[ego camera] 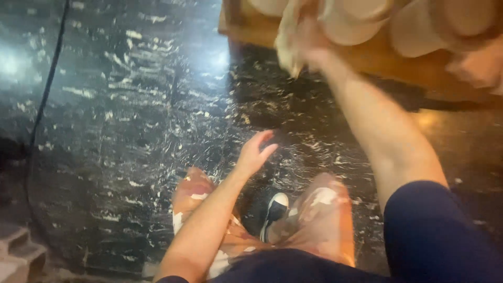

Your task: Wiping and cleaning ceramic plates with a cloth on a stainless steel counter in a kitchen environment.

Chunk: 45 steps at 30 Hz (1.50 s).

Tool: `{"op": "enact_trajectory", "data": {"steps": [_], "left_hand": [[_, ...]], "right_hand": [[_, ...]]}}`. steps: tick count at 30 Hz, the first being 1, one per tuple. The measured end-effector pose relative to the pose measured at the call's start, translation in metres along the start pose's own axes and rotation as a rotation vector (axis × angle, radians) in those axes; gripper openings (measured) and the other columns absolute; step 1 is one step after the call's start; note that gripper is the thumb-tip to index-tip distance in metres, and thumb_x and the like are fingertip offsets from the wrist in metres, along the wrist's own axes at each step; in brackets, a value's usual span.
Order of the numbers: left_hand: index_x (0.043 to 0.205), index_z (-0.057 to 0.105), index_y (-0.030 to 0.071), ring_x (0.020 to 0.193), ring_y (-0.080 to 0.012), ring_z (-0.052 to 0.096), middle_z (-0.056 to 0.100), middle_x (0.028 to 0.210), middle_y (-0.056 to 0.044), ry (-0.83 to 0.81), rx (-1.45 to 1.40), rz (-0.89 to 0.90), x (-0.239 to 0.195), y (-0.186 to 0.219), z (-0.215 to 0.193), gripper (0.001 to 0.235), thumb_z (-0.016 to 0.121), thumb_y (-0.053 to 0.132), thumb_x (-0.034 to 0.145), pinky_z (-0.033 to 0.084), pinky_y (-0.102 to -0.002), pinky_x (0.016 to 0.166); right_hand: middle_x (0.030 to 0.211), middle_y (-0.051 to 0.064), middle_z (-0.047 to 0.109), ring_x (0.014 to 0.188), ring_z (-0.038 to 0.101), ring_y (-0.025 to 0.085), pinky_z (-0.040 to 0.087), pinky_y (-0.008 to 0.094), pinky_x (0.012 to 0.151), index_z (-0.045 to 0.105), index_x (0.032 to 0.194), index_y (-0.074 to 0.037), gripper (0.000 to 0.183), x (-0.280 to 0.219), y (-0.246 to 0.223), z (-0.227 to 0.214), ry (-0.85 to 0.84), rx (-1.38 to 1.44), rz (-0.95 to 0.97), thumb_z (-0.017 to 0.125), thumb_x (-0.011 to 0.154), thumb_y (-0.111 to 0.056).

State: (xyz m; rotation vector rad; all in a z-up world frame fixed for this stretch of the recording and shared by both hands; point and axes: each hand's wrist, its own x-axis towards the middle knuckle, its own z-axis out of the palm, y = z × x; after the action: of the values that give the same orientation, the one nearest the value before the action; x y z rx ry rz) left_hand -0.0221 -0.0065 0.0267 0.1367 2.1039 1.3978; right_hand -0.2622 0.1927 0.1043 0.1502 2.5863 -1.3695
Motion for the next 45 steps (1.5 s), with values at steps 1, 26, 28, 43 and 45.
{"op": "enact_trajectory", "data": {"steps": [1,26,28,43,45], "left_hand": [[0.141,0.056,0.009,0.128,-0.0240,0.062,0.063,0.142,-0.011,0.034,-0.044,-0.009,-0.004,-0.009,0.004,0.054,0.061,0.037,0.096,0.049,-0.042,0.108],[0.133,0.065,0.011,0.121,-0.0331,0.068,0.073,0.126,-0.015,-0.044,0.456,-0.110,-0.230,0.213,-0.316,0.044,0.068,0.036,0.097,0.053,-0.045,0.104],[0.133,0.065,0.010,0.121,-0.0338,0.067,0.073,0.125,-0.015,-0.050,0.441,-0.051,-0.219,0.231,-0.325,0.043,0.068,0.034,0.097,0.052,-0.046,0.104],[0.125,0.073,0.012,0.121,-0.0340,0.067,0.076,0.121,-0.016,0.028,0.366,-0.541,-0.192,0.075,-0.549,0.047,0.066,0.048,0.097,0.052,-0.046,0.106],[0.121,0.080,0.024,0.117,-0.0235,0.073,0.081,0.117,-0.004,0.073,0.375,-0.746,-0.233,0.022,-0.601,0.045,0.070,0.058,0.093,0.055,-0.039,0.103]], "right_hand": [[0.077,0.009,0.070,0.059,0.067,0.020,0.047,0.036,0.037,0.064,0.093,-0.010,0.035,-0.031,-0.020,-0.011,-0.069,-0.131,0.240,0.043,0.097,-0.038],[0.122,0.015,0.073,0.120,0.067,0.029,0.051,0.046,0.104,0.071,0.124,-0.006,0.037,-0.427,-0.170,-0.144,0.154,0.136,0.431,0.067,0.087,-0.003],[0.120,0.011,0.076,0.119,0.068,0.027,0.052,0.044,0.103,0.073,0.122,-0.011,0.037,-0.413,-0.213,-0.133,0.186,0.160,0.488,0.071,0.085,-0.009],[0.105,0.017,0.077,0.105,0.072,0.031,0.055,0.048,0.092,0.073,0.112,-0.006,0.024,-0.071,-0.384,-0.053,-0.158,0.309,0.001,0.072,0.092,-0.019],[0.104,0.020,0.075,0.102,0.072,0.036,0.057,0.047,0.088,0.072,0.112,-0.005,0.026,-0.029,-0.418,-0.049,-0.228,0.270,-0.041,0.072,0.094,-0.024]]}}
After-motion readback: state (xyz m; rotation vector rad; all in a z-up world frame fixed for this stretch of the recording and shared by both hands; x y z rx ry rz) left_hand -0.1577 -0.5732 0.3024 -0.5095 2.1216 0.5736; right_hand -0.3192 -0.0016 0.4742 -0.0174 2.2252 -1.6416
